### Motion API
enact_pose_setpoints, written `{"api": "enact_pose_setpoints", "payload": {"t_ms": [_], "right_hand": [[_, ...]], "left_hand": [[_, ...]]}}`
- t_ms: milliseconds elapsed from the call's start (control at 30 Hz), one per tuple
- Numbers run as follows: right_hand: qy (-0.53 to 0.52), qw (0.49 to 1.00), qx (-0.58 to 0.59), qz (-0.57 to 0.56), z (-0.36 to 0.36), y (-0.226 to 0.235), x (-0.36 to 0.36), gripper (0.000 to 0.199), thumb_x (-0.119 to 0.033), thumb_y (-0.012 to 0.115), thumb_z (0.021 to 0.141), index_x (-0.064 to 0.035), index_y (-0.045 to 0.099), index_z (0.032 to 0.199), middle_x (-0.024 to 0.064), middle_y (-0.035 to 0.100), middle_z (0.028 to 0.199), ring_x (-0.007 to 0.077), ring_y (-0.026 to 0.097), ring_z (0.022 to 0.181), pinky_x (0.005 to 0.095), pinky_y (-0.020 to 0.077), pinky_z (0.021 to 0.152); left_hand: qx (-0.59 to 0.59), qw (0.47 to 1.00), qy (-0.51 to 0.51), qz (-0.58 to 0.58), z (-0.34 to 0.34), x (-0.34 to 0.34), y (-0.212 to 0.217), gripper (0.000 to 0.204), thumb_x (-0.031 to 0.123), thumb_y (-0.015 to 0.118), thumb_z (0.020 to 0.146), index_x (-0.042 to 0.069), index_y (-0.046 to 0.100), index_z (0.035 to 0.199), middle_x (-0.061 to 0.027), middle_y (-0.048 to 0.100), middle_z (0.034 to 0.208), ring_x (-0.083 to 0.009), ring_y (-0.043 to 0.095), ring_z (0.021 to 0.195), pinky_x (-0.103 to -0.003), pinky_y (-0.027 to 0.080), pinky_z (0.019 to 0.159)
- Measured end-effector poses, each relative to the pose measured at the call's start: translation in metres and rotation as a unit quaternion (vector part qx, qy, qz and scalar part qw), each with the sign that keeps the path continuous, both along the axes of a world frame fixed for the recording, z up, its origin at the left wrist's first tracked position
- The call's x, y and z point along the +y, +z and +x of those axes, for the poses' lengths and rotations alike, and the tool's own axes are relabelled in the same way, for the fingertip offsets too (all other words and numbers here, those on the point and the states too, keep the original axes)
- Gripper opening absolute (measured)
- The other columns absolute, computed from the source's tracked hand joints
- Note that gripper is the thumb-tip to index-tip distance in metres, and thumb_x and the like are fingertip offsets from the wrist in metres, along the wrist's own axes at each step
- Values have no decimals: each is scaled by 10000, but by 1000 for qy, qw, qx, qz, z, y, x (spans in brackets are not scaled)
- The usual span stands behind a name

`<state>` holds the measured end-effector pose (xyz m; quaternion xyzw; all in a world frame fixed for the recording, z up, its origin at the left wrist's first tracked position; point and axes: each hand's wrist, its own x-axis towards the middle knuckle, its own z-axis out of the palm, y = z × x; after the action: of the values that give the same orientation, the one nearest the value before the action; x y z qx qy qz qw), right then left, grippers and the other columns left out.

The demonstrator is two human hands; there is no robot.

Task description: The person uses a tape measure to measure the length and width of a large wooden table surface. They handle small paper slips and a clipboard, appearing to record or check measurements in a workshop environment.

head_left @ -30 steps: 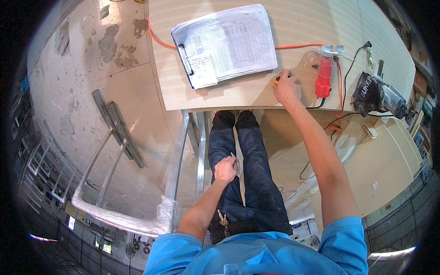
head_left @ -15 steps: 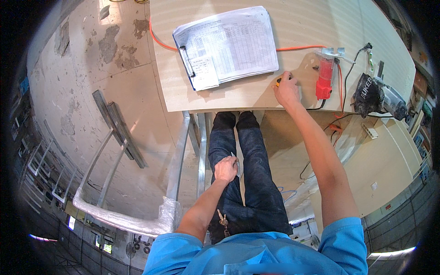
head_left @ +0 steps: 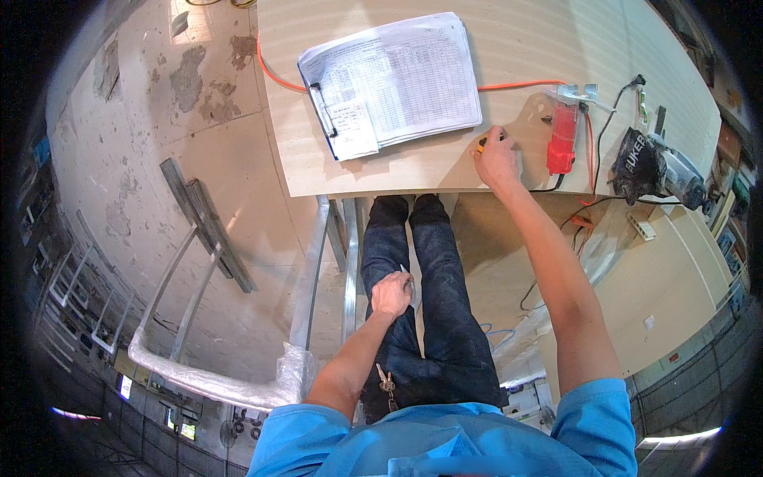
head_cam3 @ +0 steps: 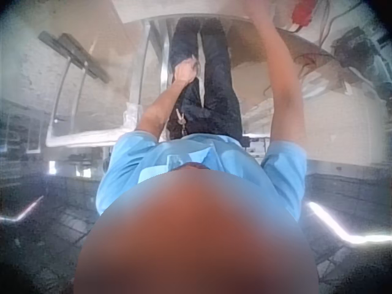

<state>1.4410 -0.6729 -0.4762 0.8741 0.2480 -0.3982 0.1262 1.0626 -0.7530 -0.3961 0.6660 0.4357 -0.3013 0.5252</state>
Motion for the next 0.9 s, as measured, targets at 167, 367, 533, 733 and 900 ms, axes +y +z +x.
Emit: {"api": "enact_pose_setpoints", "payload": {"t_ms": [167,367,533,733,900], "right_hand": [[-2,1000,-3,6,-2,-1,-1,728,-297,753,951,-10,291,1434,360,502,1273,544,622,1139,574,539,962],[11,1000,-26,6,-2,-4,-2,691,-338,756,946,-30,314,1379,388,515,1270,553,647,1107,565,545,947],[48,997,-25,53,1,-6,-11,688,-359,745,947,-19,336,1384,389,540,1257,546,648,1115,568,542,957],[40,991,3,126,3,12,-36,778,-433,749,917,2,360,1432,376,588,1266,549,646,1116,572,535,949],[23,980,168,102,-43,59,-120,806,-544,737,879,-44,385,1405,341,649,1250,490,657,1145,561,528,985]], "left_hand": [[-1,1000,-3,5,0,1,2,219,149,631,884,113,743,1069,-108,740,1073,-316,697,1076,-452,554,948],[-1,999,21,29,1,-9,5,221,153,631,882,111,740,1070,-106,739,1069,-318,696,1072,-451,552,943],[-2,996,64,69,9,-42,7,216,148,641,881,117,739,1071,-113,738,1083,-322,694,1075,-449,550,944],[15,951,286,118,15,-93,25,226,122,693,895,124,739,1116,-133,744,1135,-348,696,1095,-433,538,958],[5,891,449,63,-10,-139,78,304,61,711,884,103,703,1185,-172,748,1101,-301,723,1027,-373,537,953]]}}
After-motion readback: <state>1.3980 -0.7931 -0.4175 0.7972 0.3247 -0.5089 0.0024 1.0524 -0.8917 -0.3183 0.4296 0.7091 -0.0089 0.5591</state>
